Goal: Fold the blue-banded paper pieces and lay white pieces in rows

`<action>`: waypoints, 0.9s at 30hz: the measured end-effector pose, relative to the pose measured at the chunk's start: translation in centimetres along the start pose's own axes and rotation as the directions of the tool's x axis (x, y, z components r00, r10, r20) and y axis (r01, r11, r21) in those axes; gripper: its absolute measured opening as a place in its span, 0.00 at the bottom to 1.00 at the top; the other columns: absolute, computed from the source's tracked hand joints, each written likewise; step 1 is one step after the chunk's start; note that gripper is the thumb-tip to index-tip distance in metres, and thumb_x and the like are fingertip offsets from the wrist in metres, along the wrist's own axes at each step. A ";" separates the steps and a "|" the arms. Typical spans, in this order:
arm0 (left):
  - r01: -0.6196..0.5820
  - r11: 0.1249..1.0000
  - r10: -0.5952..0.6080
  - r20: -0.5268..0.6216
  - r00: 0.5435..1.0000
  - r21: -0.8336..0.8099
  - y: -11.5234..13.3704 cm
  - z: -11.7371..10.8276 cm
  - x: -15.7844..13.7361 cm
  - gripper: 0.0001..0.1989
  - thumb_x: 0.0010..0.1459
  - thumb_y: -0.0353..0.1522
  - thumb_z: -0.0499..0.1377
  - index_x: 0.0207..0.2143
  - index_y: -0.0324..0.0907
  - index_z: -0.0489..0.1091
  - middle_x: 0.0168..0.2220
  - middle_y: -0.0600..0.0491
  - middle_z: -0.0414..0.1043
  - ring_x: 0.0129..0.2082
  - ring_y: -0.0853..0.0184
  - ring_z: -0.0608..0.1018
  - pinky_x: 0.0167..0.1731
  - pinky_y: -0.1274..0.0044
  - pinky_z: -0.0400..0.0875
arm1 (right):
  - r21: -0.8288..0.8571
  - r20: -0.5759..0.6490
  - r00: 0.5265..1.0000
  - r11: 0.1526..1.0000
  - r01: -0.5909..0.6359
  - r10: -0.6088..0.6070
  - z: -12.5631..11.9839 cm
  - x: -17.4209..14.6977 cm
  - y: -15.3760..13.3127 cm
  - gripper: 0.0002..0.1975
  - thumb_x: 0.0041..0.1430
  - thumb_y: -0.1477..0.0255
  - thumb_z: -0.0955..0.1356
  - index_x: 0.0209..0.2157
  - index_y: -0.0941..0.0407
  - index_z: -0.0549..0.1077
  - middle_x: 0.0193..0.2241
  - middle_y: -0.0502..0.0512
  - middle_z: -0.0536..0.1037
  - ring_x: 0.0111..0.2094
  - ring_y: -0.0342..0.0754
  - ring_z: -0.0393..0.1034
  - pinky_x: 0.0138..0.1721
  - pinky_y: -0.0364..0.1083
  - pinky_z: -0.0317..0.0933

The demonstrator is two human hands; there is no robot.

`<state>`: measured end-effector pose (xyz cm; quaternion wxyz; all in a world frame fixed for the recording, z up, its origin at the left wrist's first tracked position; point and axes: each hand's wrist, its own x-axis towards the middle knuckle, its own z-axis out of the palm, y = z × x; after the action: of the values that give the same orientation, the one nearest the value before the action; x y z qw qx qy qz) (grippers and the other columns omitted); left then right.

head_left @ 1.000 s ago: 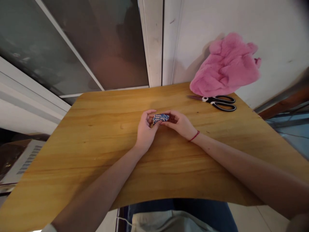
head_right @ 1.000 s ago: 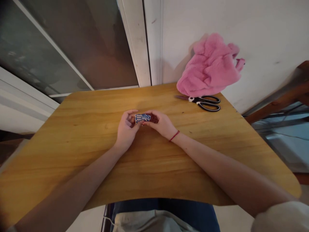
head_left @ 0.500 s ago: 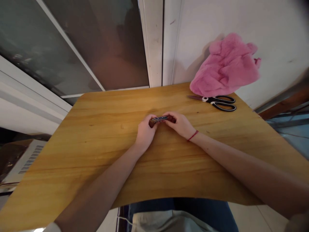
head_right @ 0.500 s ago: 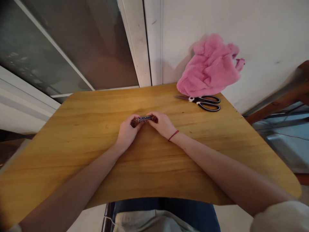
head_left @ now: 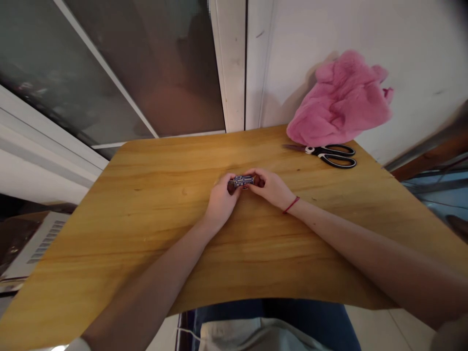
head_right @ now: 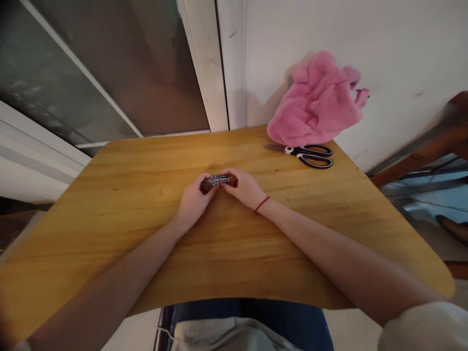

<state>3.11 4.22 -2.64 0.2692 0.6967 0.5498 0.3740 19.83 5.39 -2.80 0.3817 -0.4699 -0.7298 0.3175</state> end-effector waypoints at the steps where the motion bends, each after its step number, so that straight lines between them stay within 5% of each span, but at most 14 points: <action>1: -0.003 1.000 0.003 -0.002 1.000 0.011 0.0 0.0 0.0 0.10 0.51 0.26 0.60 0.37 0.42 0.67 0.32 0.54 0.71 0.32 0.68 0.72 0.36 0.74 0.66 | -0.022 0.010 1.000 1.000 0.011 -0.011 0.0 0.0 0.0 0.13 0.51 0.75 0.68 0.40 0.60 0.72 0.27 0.51 0.73 0.26 0.41 0.63 0.31 0.42 0.59; 9: -0.045 0.967 0.046 0.001 0.999 -0.252 0.4 -0.1 -0.1 0.05 0.56 0.27 0.55 0.37 0.43 0.65 0.32 0.55 0.71 0.29 0.72 0.71 0.32 0.78 0.66 | -0.065 -0.072 0.994 0.994 0.083 -0.088 -0.1 -0.2 -0.2 0.06 0.54 0.75 0.66 0.35 0.58 0.73 0.29 0.52 0.74 0.27 0.43 0.65 0.30 0.42 0.59; 13: -0.071 0.989 0.072 0.002 0.997 -0.131 0.0 -0.1 0.0 0.06 0.56 0.27 0.56 0.37 0.43 0.68 0.30 0.55 0.70 0.28 0.71 0.69 0.32 0.77 0.66 | -0.075 -0.121 0.984 0.990 0.123 -0.131 -0.1 -0.4 -0.4 0.07 0.55 0.75 0.65 0.36 0.58 0.72 0.31 0.52 0.74 0.27 0.42 0.64 0.31 0.42 0.60; 19: -0.145 0.980 0.154 -0.059 0.986 0.140 -1.0 0.1 0.4 0.07 0.50 0.24 0.60 0.33 0.41 0.69 0.34 0.51 0.66 0.37 0.64 0.70 0.41 0.69 0.67 | -0.100 0.037 0.997 0.992 0.074 -0.071 0.0 -0.1 -0.5 0.14 0.52 0.77 0.67 0.43 0.60 0.70 0.34 0.54 0.74 0.29 0.43 0.64 0.33 0.43 0.61; 27: -0.121 0.992 0.120 -0.021 0.993 -0.039 0.0 -0.1 0.2 0.10 0.50 0.21 0.58 0.34 0.41 0.66 0.33 0.55 0.62 0.28 0.72 0.67 0.30 0.78 0.66 | 0.012 -0.045 0.997 0.998 0.058 -0.058 0.0 -0.2 -0.4 0.09 0.53 0.76 0.65 0.38 0.59 0.71 0.28 0.51 0.72 0.26 0.41 0.62 0.29 0.42 0.57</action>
<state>3.07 4.44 -2.59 0.2548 0.7195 0.5017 0.4070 19.72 5.09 -2.55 0.4099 -0.4529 -0.7325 0.3005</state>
